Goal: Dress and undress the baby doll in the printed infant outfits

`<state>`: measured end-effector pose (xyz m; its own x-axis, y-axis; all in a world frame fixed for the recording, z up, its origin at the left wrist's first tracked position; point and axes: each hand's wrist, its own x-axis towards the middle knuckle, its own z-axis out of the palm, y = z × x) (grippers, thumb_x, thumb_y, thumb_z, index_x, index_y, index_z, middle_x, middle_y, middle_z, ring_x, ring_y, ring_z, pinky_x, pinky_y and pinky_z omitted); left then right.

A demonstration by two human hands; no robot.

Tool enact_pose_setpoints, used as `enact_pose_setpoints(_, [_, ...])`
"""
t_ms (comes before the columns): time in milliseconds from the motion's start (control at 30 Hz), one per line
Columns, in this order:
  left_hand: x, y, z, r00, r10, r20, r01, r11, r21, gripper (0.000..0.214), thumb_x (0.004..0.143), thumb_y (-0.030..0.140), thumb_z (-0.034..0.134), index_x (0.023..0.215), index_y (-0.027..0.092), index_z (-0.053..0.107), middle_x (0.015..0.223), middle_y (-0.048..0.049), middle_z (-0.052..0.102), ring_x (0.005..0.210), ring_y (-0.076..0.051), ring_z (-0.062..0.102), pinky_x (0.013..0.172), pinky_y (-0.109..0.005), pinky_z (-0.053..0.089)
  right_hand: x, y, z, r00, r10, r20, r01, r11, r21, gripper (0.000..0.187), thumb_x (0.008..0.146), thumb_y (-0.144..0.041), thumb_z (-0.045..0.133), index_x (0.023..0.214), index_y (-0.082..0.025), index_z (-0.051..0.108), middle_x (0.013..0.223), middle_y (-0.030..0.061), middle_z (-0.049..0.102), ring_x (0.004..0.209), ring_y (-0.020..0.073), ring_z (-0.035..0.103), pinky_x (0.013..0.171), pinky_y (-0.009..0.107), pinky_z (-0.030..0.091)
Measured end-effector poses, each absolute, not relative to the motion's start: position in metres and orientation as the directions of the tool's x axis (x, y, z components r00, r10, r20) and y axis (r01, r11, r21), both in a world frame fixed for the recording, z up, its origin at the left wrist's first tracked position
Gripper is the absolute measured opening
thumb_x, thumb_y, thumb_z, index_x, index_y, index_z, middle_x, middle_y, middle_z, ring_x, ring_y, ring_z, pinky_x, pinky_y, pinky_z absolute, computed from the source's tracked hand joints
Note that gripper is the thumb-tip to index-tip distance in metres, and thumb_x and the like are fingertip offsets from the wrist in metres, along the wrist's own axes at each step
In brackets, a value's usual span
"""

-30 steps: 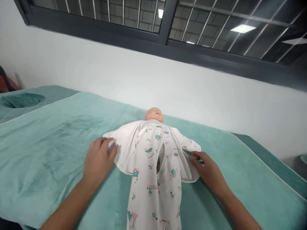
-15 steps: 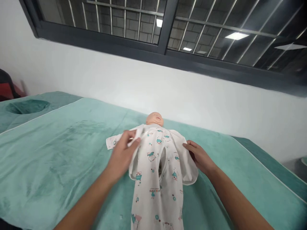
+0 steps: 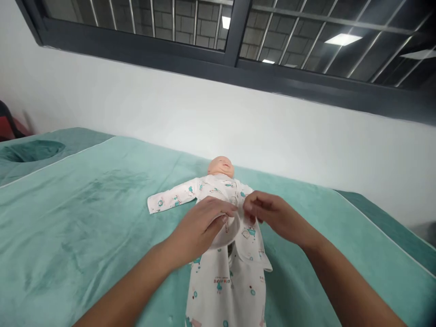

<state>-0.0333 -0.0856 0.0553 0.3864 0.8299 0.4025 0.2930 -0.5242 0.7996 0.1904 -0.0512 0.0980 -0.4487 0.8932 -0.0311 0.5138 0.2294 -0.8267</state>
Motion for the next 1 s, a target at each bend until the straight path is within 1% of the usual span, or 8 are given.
enact_pose_setpoints(100, [-0.034,-0.059,0.049,0.17,0.881,0.442,0.392,-0.472,0.79,0.026,0.092,0.018,0.038,0.096,0.023,0.063,0.106,-0.0017,0.068,0.101,-0.018,0.06,0.091,-0.033,0.045,0.182,-0.025,0.087,-0.12,0.987,0.107,0.763,0.161,-0.627,0.047,0.089,-0.061,0.043,0.065,-0.02,0.05,0.063,-0.0002,0.057,0.058,0.0131,0.048,0.054,0.027,0.036])
enact_pose_setpoints(200, [-0.034,-0.026,0.038,-0.144,0.93,0.339,0.542,-0.212,0.813,0.017,0.087,0.021,0.045,0.09,0.02,0.061,0.093,-0.0044,0.068,0.087,-0.02,0.061,0.081,-0.036,0.046,0.169,0.0,0.079,-0.074,0.991,0.11,0.876,0.118,-0.468,0.048,0.087,-0.063,0.043,0.063,-0.021,0.047,0.064,0.0013,0.057,0.059,0.0147,0.046,0.054,0.027,0.032])
enact_pose_setpoints(333, [-0.021,0.002,0.041,-0.112,0.948,0.297,0.463,-0.214,0.86,0.016,0.087,0.025,0.047,0.093,0.02,0.061,0.094,-0.0044,0.068,0.084,-0.018,0.061,0.079,-0.033,0.046,0.152,0.023,0.077,-0.064,0.993,0.096,0.923,0.095,-0.372,0.034,0.086,-0.045,0.049,0.061,-0.022,0.043,0.065,0.003,0.053,0.058,0.0148,0.042,0.053,0.027,0.028])
enact_pose_setpoints(467, [-0.005,0.013,0.061,0.044,0.94,0.338,0.183,-0.34,0.922,0.021,0.086,0.019,0.047,0.1,0.022,0.063,0.105,-0.0025,0.07,0.093,-0.016,0.063,0.083,-0.029,0.046,0.155,0.033,0.067,-0.071,0.987,0.147,0.807,0.144,-0.573,0.03,0.084,-0.031,0.046,0.056,-0.021,0.039,0.058,-0.0008,0.047,0.054,0.0127,0.037,0.052,0.027,0.026])
enact_pose_setpoints(633, [-0.005,0.03,0.064,-0.124,0.963,0.237,0.321,-0.187,0.928,0.016,0.08,0.028,0.056,0.088,0.02,0.067,0.093,-0.0045,0.07,0.081,-0.018,0.062,0.072,-0.03,0.045,0.161,0.039,0.053,0.024,0.999,0.03,0.253,0.023,-0.967,0.025,0.077,-0.039,0.058,0.061,-0.021,0.05,0.05,-0.0052,0.043,0.047,0.0109,0.038,0.048,0.025,0.03])
enact_pose_setpoints(700, [-0.006,0.035,0.059,-0.033,0.983,0.182,0.414,-0.153,0.897,0.018,0.08,0.033,0.056,0.081,0.02,0.068,0.082,-0.0035,0.069,0.071,-0.018,0.06,0.065,-0.029,0.043,0.156,0.041,0.049,0.054,0.997,0.049,0.108,0.043,-0.993,0.024,0.075,-0.039,0.061,0.062,-0.021,0.052,0.05,-0.0052,0.045,0.046,0.0106,0.039,0.048,0.025,0.031])
enact_pose_setpoints(833, [-0.002,0.041,0.052,0.096,0.977,0.192,0.539,-0.213,0.815,0.024,0.081,0.034,0.053,0.067,0.019,0.066,0.068,-0.0025,0.065,0.063,-0.017,0.054,0.059,-0.029,0.037,0.146,0.046,0.042,0.062,0.99,0.13,0.233,0.113,-0.966,0.022,0.073,-0.039,0.063,0.063,-0.02,0.06,0.053,-0.0037,0.054,0.05,0.0111,0.043,0.052,0.025,0.034])
enact_pose_setpoints(1000, [0.0,0.044,0.05,0.03,0.973,0.229,0.373,-0.223,0.9,0.015,0.08,0.027,0.055,0.073,0.019,0.065,0.074,-0.0011,0.066,0.063,-0.014,0.054,0.057,-0.026,0.037,0.144,0.045,0.039,0.08,0.987,0.137,0.226,0.116,-0.967,0.023,0.073,-0.042,0.065,0.07,-0.02,0.068,0.059,-0.0034,0.056,0.054,0.0116,0.044,0.054,0.025,0.035])
